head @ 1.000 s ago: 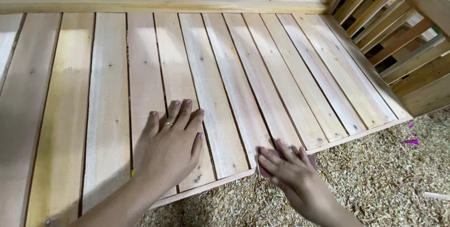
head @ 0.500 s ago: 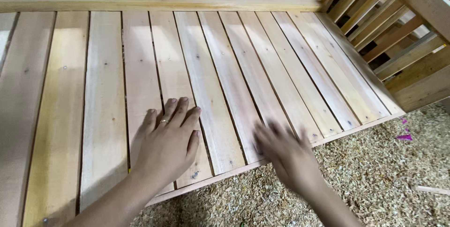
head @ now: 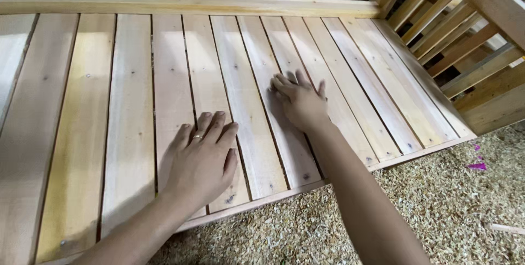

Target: The person sands the slatted seat of an unfinished wooden bench, rubbing a sanding block by hand across the wood slats and edges. They work over different sections of the seat, occasionally running a bare hand over the surface, and continue sanding along the front edge.

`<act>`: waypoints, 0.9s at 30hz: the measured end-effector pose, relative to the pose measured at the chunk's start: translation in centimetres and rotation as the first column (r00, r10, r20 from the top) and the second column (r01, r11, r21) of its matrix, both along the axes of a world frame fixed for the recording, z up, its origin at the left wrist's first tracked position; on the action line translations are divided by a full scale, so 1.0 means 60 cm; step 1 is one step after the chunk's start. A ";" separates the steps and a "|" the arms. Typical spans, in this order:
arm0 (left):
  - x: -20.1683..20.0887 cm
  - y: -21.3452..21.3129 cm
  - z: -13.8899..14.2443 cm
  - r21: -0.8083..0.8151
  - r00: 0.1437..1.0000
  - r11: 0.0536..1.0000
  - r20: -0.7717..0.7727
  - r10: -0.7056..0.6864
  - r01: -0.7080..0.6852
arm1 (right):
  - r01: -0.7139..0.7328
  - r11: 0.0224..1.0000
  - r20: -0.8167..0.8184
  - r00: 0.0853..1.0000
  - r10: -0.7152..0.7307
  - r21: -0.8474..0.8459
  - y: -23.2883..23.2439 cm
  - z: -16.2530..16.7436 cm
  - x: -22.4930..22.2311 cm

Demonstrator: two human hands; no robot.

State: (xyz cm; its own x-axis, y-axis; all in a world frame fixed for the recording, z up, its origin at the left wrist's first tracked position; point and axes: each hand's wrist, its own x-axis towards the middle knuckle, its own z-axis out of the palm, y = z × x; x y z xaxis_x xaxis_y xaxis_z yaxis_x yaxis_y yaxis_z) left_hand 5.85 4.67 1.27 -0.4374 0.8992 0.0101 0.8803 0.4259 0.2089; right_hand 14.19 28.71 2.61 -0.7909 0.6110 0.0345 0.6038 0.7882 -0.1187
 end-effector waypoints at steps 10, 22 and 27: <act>-0.079 0.097 0.030 -0.073 1.000 0.997 -0.002 0.018 -0.018 | -0.215 0.919 0.020 0.975 0.221 0.330 -0.131 -0.029 0.281; -0.078 0.101 0.040 -0.140 0.997 0.987 0.022 0.078 -0.074 | 0.051 0.996 -0.058 0.997 -0.047 0.067 0.060 -0.013 -0.140; -0.095 0.105 0.032 -0.021 0.997 0.998 0.040 0.062 -0.061 | -0.068 0.988 0.107 0.993 0.053 0.140 -0.046 -0.018 0.095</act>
